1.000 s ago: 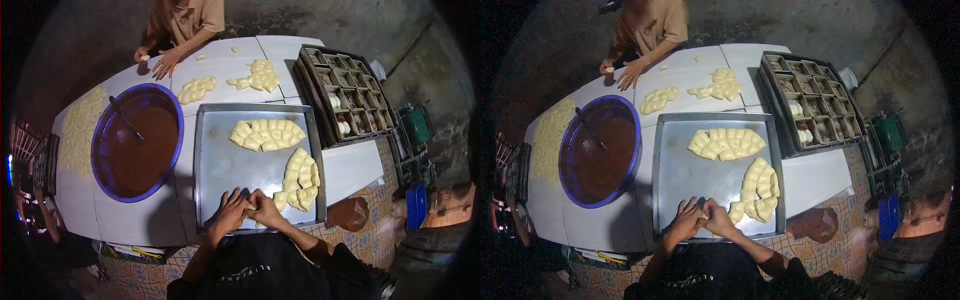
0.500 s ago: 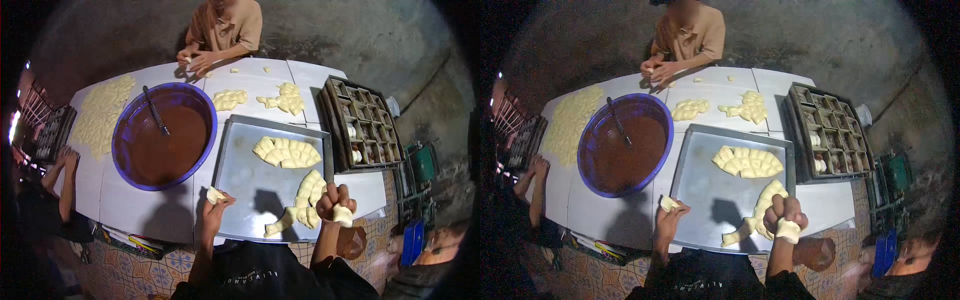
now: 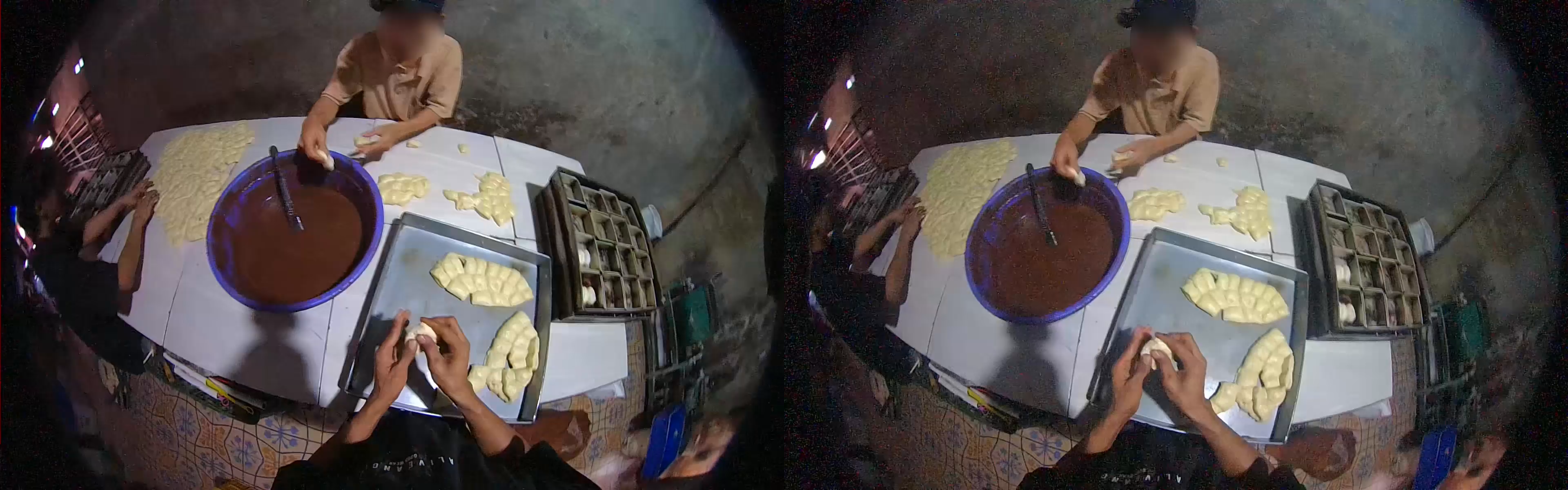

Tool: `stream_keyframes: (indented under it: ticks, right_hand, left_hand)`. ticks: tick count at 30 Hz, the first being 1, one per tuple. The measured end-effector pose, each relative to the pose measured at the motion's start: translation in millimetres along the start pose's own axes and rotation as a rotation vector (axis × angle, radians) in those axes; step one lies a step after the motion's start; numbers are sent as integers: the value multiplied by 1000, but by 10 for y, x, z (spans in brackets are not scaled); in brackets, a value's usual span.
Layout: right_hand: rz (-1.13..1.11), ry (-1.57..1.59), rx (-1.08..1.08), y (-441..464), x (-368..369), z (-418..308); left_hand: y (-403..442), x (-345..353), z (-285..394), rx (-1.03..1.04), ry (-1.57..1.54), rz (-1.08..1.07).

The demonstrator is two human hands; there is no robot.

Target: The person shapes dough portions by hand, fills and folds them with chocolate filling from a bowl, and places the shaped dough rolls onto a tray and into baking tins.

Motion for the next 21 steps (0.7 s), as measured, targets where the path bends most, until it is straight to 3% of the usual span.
stream_keyframes:
  ticks: [1, 2, 3, 5, 6, 7, 9, 10, 11, 13, 14, 15, 17, 18, 20, 21]
  right_hand:
    - [-26, -14, 20, -25, 9, -16]
    - [-53, -25, 41, -22, 20, -18]
    - [-72, -15, 34, 18, 15, 40]
    - [-130, -204, -43, 108, 7, 199]
    - [-64, -64, 67, 188, -15, 35]
    - [-45, 2, -70, 233, 12, -68]
    - [-286, 102, -200, 140, 165, 16]
    - [-270, 233, -144, 72, 241, 162]
    - [-344, -5, -217, 111, 208, 204]
    - [-369, 459, 83, 203, 218, 82]
    - [-464, 425, 48, 212, 182, 475]
    - [-452, 694, 285, 234, 150, 225]
    - [-551, 622, 159, 165, 218, 804]
    - [-406, 636, 225, 224, 244, 471]
    - [-349, 674, 280, 248, 234, 414]
    - [-328, 713, 292, 242, 229, 411]
  left_hand:
    - [-16, -51, 45, 80, 148, 44]
    - [-24, -16, 40, 166, 106, 220]
    - [-48, -39, 43, 174, 110, 241]
    - [-92, -80, 27, -31, 159, 351]
    - [-88, 10, 155, 70, 93, 379]
    - [-103, -21, 155, 28, 198, 302]
    - [-66, -44, 28, -321, -843, 104]
    - [-58, -51, -17, -512, -1004, 109]
    - [-88, -44, 48, -516, -1064, 85]
    - [-48, -163, 116, -433, -1355, -233]
    - [34, -221, 170, -323, -1262, -424]
    - [131, -231, 441, -262, -1163, -522]
    - [490, -537, 482, -113, -957, -590]
    - [688, -766, 561, -81, -671, -298]
    - [1129, -1158, 801, -76, -38, 273]
    - [1277, -1282, 1017, -258, 602, 388]
Point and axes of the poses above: each hand's wrist, its own y-axis towards the middle knuckle, its own x-axis out of the palm, z = x × y, the point moved 1 cm from there along y, towards the middle knuckle, and after that the axes turned 3 degrees about -x, right-handed, at the moved point
